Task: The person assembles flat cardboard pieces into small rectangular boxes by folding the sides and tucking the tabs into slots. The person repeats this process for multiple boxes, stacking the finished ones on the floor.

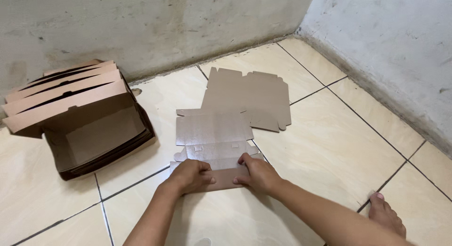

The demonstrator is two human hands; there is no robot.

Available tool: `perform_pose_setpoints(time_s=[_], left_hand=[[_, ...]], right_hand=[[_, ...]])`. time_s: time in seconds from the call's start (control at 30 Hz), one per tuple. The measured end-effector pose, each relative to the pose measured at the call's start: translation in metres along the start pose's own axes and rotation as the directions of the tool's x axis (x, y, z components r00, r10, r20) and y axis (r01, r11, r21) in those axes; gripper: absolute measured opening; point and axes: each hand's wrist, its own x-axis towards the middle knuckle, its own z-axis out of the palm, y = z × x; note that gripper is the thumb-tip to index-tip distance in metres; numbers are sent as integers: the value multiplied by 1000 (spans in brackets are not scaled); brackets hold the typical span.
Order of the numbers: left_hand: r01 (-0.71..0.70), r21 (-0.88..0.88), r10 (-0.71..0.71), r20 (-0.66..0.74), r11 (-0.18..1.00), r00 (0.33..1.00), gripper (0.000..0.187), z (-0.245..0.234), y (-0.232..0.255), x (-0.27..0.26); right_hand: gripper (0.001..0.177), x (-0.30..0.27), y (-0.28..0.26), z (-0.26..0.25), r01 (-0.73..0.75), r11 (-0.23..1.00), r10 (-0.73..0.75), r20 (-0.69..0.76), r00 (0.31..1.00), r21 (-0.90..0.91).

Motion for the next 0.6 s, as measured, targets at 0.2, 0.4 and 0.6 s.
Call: perform_pose_setpoints(time_s=[0.2,0.4,0.6], left_hand=[[-20,406,94,-161,914,982,40,15,-13,12],[-189,827,744,-345,529,573,55,111,-31,9],[-165,599,557,-560,784,613,65,166,-37,5]], right_hand=[[68,3,6,18,-4,992,-15,-151,988,-127],[66,1,20,41,71,992,-105,-375,921,-103],[70,-2,13,51,-85,996,84,-282,956,9]])
